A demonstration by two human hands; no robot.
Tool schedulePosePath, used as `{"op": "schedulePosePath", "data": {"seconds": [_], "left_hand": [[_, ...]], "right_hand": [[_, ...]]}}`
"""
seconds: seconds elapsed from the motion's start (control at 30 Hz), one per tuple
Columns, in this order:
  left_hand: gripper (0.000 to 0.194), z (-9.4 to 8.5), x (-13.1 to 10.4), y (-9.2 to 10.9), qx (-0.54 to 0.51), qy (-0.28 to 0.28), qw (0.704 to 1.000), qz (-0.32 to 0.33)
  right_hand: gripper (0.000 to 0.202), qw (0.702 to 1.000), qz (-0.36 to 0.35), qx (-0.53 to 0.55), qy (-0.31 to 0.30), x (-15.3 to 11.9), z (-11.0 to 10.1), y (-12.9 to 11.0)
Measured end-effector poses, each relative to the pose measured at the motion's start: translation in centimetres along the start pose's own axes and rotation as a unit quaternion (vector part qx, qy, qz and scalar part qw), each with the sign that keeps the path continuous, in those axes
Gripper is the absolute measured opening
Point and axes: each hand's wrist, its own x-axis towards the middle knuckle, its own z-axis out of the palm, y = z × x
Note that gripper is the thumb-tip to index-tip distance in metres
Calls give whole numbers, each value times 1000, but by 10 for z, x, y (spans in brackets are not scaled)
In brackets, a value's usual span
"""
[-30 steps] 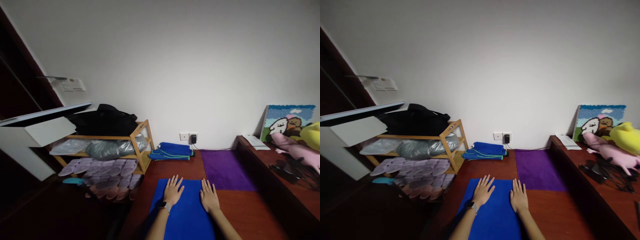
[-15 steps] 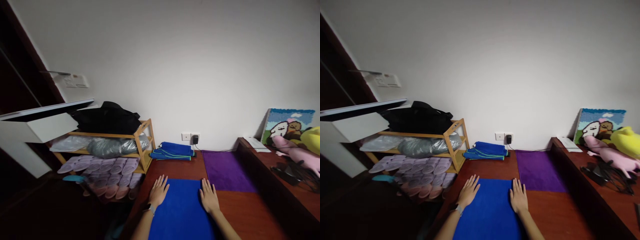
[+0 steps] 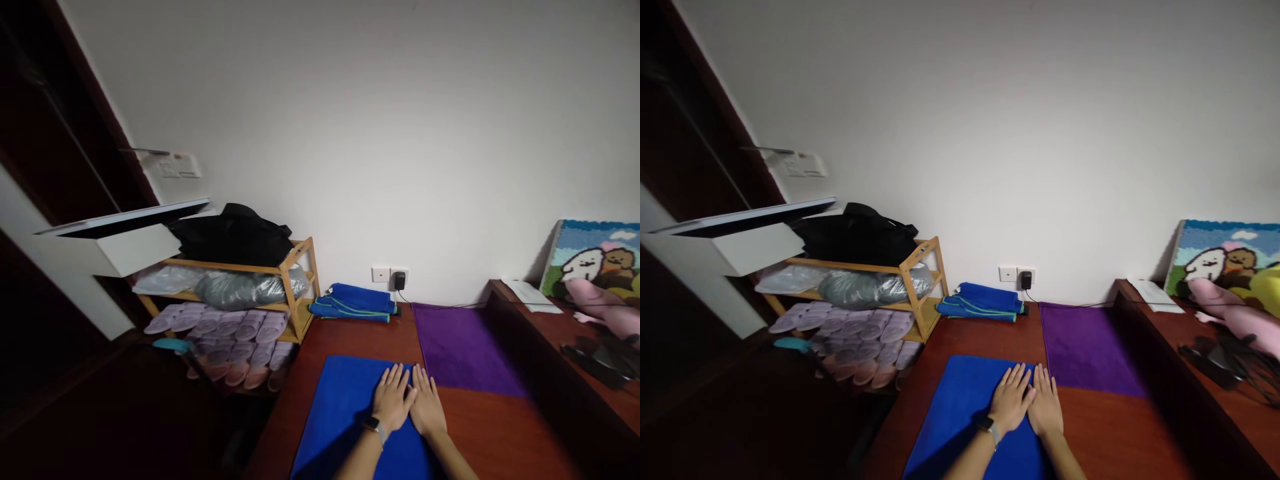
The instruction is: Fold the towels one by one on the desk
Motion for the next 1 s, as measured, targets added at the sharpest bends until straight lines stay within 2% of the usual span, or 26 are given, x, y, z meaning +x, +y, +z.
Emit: {"op": "schedulePosePath", "data": {"seconds": [0.1,0.23,0.33,0.4,0.5,0.6,0.7,0.8,0.9,1.0], "left_hand": [[61,-19,-11,-34,18,-11,999,-33],[67,-58,-37,-106,80,-33,988,-131],[68,-74,-57,-152,113,-26,975,-191],[67,-77,-65,-170,121,-15,972,-202],[64,-78,-68,-179,122,-6,972,-198],[64,-82,-67,-172,121,5,973,-194],[62,-83,-67,-147,125,61,976,-166],[58,-70,-64,-98,111,98,986,-74],[57,-49,-58,-36,79,63,995,7],[57,-29,-50,13,46,23,998,30]], "right_hand": [[69,1000,17,5,11,0,-1,-1],[70,999,25,33,22,-1,-5,-4],[70,998,30,44,19,-2,-7,-5],[70,999,34,39,10,-2,-10,-5],[69,999,39,25,-5,-1,-18,-8],[69,999,44,19,-7,-7,-27,-10],[68,998,52,26,20,-26,-29,-13],[68,997,62,38,21,-50,-24,-17],[69,997,64,45,-6,-66,-20,-21],[67,997,55,50,-21,-71,-20,-23]]}}
